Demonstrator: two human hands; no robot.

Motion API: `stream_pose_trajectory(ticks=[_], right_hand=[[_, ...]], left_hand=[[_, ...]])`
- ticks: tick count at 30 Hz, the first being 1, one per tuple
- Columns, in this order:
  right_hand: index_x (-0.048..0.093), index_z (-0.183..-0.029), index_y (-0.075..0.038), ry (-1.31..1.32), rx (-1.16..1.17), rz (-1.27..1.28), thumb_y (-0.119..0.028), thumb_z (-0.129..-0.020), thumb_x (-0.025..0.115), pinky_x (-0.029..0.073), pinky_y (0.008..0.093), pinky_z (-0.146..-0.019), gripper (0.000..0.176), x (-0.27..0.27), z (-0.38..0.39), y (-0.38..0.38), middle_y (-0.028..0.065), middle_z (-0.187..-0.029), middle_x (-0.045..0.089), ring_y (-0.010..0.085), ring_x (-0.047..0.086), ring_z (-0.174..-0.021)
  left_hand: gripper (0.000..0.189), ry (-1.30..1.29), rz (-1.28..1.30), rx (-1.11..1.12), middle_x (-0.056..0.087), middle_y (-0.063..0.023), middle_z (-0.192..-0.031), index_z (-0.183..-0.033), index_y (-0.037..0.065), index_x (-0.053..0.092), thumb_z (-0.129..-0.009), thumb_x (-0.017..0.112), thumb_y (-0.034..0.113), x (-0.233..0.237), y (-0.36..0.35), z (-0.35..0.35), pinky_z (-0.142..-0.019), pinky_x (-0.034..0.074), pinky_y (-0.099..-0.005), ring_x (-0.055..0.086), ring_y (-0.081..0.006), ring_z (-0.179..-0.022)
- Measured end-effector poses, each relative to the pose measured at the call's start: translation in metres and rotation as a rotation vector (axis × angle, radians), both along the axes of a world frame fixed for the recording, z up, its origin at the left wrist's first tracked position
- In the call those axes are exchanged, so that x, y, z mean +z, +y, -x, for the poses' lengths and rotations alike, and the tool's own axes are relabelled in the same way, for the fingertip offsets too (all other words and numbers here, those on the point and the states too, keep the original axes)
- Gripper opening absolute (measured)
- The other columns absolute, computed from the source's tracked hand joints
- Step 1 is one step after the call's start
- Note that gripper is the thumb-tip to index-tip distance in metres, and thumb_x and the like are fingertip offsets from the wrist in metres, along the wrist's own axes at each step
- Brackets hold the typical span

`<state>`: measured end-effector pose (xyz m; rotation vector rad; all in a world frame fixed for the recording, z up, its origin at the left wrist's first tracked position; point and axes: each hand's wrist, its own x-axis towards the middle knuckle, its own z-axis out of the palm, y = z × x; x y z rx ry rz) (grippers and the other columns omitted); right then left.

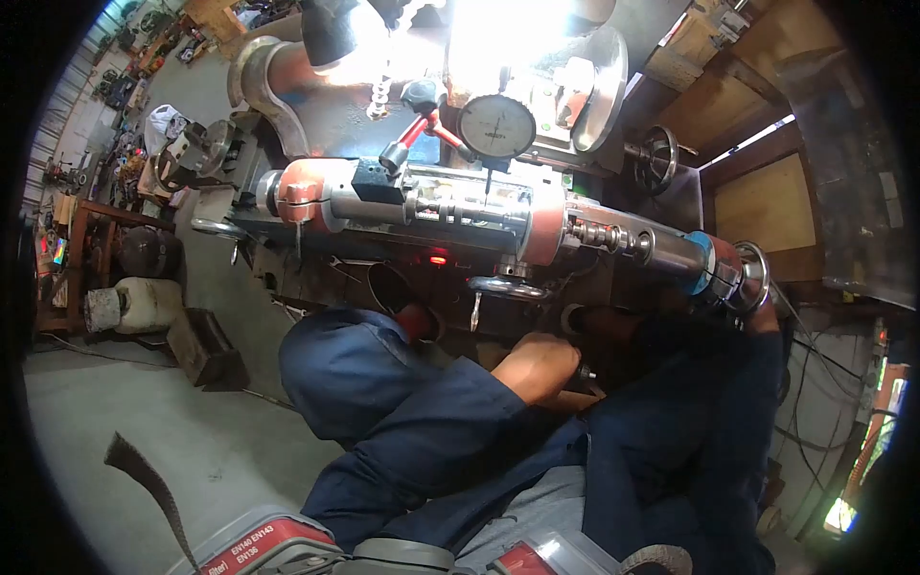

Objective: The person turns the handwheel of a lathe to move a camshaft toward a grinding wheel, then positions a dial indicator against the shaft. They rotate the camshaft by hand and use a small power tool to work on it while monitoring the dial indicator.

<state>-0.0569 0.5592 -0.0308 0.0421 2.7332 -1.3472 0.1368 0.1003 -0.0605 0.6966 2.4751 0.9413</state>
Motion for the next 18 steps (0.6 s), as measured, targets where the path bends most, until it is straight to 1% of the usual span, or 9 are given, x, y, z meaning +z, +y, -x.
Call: stream_pose_trajectory(ticks=[3,5,7,10,12,13,14,15,18], right_hand=[[0.065,-0.107,-0.006,-0.347,0.142,-0.152,-0.020,-0.100,0.061,0.052,0.0282,-0.071,0.017,0.089,-0.031,-0.007,0.0002,-0.096,0.067,0.0107,0.063,-0.082],[0.064,-0.107,-0.006,-0.311,0.159,-0.008,-0.020,-0.100,0.061,0.052,0.0278,-0.071,0.016,0.117,-0.033,-0.013,-0.0001,-0.096,0.067,0.0105,0.064,-0.083],[0.062,-0.109,-0.006,-0.205,0.107,0.283,-0.022,-0.103,0.058,0.052,0.0278,-0.069,0.018,0.102,-0.015,-0.006,-0.0005,-0.095,0.067,0.0109,0.064,-0.080],[0.062,-0.110,-0.007,-0.023,-0.189,0.333,-0.023,-0.104,0.058,0.050,0.0258,-0.063,0.018,0.042,0.018,-0.005,-0.0016,-0.091,0.065,0.0094,0.061,-0.073],[0.062,-0.109,-0.007,0.187,-0.090,0.143,-0.025,-0.103,0.059,0.048,0.0244,-0.060,0.018,-0.016,0.009,0.014,-0.0024,-0.088,0.064,0.0082,0.060,-0.071],[0.062,-0.108,-0.008,0.174,-0.047,0.107,-0.025,-0.103,0.060,0.047,0.0240,-0.059,0.018,-0.025,0.004,0.032,-0.0026,-0.087,0.063,0.0079,0.059,-0.070],[0.062,-0.108,-0.008,0.161,-0.004,0.072,-0.026,-0.103,0.060,0.046,0.0236,-0.058,0.018,-0.024,-0.005,0.032,-0.0029,-0.087,0.063,0.0075,0.058,-0.069],[0.062,-0.107,-0.008,0.029,0.032,0.098,-0.026,-0.103,0.060,0.046,0.0235,-0.058,0.018,-0.008,-0.014,0.039,-0.0030,-0.086,0.063,0.0074,0.058,-0.069],[0.062,-0.106,-0.009,-0.370,0.141,0.174,-0.026,-0.103,0.060,0.045,0.0230,-0.058,0.018,0.069,-0.037,0.044,-0.0033,-0.085,0.062,0.0071,0.058,-0.069]], left_hand=[[0.015,-0.003,0.026,0.004,0.075,-0.0167,-0.090,-0.087,0.003,0.076,-0.072,0.074,0.009,-0.002,0.001,0.000,-0.077,0.058,-0.0430,0.073,-0.0349,-0.088],[0.015,-0.026,0.052,-0.004,0.075,-0.0162,-0.089,-0.087,0.003,0.076,-0.073,0.074,0.008,0.007,-0.001,0.001,-0.077,0.058,-0.0427,0.073,-0.0344,-0.087],[0.015,-0.064,0.076,-0.036,0.075,-0.0166,-0.090,-0.087,0.003,0.076,-0.073,0.074,0.008,0.010,0.000,0.003,-0.077,0.059,-0.0426,0.074,-0.0339,-0.088],[0.013,0.040,0.034,0.017,0.074,-0.0165,-0.086,-0.084,0.005,0.076,-0.073,0.073,0.011,-0.005,0.004,-0.003,-0.074,0.058,-0.0426,0.073,-0.0333,-0.085],[0.012,0.099,0.002,0.044,0.074,-0.0162,-0.084,-0.082,0.006,0.077,-0.073,0.072,0.012,-0.009,0.004,-0.005,-0.073,0.058,-0.0426,0.073,-0.0332,-0.083],[0.011,0.097,-0.004,0.039,0.074,-0.0160,-0.084,-0.082,0.007,0.077,-0.073,0.072,0.012,-0.007,0.001,-0.004,-0.073,0.058,-0.0427,0.073,-0.0332,-0.083],[0.011,0.095,-0.011,0.036,0.074,-0.0158,-0.083,-0.081,0.007,0.077,-0.072,0.073,0.011,-0.006,0.000,-0.003,-0.073,0.058,-0.0427,0.073,-0.0332,-0.083],[0.011,0.080,0.013,0.031,0.074,-0.0157,-0.083,-0.081,0.007,0.077,-0.072,0.073,0.011,-0.006,0.001,-0.002,-0.072,0.058,-0.0426,0.073,-0.0331,-0.083],[0.012,0.045,0.048,0.012,0.074,-0.0156,-0.086,-0.084,0.006,0.076,-0.073,0.073,0.011,-0.006,0.003,-0.001,-0.073,0.058,-0.0429,0.074,-0.0332,-0.085]])
